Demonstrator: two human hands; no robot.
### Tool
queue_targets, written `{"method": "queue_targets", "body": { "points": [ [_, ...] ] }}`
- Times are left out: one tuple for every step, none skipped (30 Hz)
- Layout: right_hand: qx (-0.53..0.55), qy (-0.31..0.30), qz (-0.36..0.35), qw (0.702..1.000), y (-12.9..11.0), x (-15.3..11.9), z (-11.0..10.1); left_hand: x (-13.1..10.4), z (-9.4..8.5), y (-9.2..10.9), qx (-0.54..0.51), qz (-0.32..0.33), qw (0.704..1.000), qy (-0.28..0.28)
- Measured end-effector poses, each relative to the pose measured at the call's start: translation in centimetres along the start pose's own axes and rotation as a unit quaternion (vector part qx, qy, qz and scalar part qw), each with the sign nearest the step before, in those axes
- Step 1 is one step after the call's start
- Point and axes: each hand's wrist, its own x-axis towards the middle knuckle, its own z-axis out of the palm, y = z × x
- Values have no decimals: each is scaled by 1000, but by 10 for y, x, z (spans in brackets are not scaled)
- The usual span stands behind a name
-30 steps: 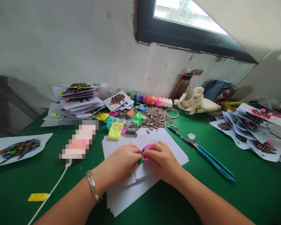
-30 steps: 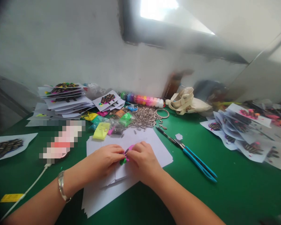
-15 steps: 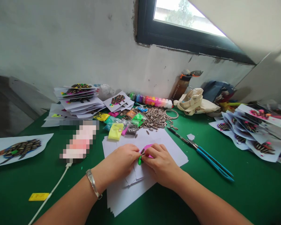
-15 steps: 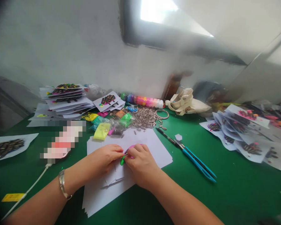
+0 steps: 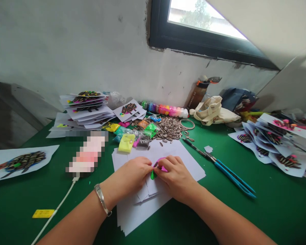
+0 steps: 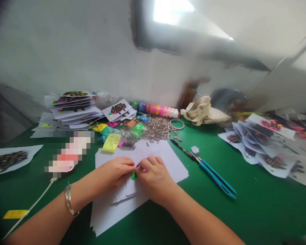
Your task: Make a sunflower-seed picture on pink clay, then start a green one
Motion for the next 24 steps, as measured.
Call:
{"method": "queue_targets", "body": {
  "points": [
    [-3,-2,-1,1000,0,0,0,0,0,0,0,2,1000,1],
    [-4,-2,-2,1000,0,0,1,0,0,0,0,4,1000,1],
    [0,-1,-3,1000,1,1,0,0,0,0,0,7,1000,1],
    [8,3,-4,1000,1,1,0,0,0,0,0,7,1000,1],
    [19,11,-2,1000,2,1,-1,0,0,0,1,5,1000,1],
    [31,26,1,999,2,1,-3,0,0,0,1,4,1000,1],
    [43,43,6,998,3,1,-5,0,0,0,0,2,1000,1],
    [51,62,12,997,3,1,-7,0,0,0,0,0,1000,1],
    [56,79,19,995,4,1,-9,0,0,0,0,-2,1000,1],
    [59,91,25,994,4,1,-10,0,-1,0,-1,-1,1000,0],
    [61,97,28,993,4,0,-12,0,-1,0,-2,0,1000,0],
    [64,97,28,993,5,0,-13,0,-1,0,-3,1,1000,2],
    [69,95,28,993,6,0,-13,0,-1,0,-4,1,1000,3],
    [77,95,29,992,7,0,-13,0,-1,0,-4,1,1000,4],
    [87,98,33,991,9,-1,-13,0,-2,0,-4,1,1000,6],
    [98,105,44,989,12,-1,-12,0,-2,0,-4,0,1000,6],
    [108,115,60,986,14,-1,-11,0,-3,1,-5,1,1000,8],
    [117,124,77,982,17,-2,-10,0,-4,1,-6,1,1000,9],
    [124,132,92,979,19,-2,-9,0,-5,1,-7,0,1000,11],
    [129,135,104,977,21,-2,-8,0,-5,1,-8,-2,1000,14],
    [130,131,111,977,22,-2,-7,0,-6,1,-9,-5,1000,16],
    [128,122,115,977,22,-2,-7,0,-7,1,-9,-8,1000,18],
    [122,108,118,979,20,-2,-7,0,-7,1,-8,-10,1000,19],
    [113,92,122,982,18,-1,-7,0,-7,1,-7,-10,1000,21]
  ]
}}
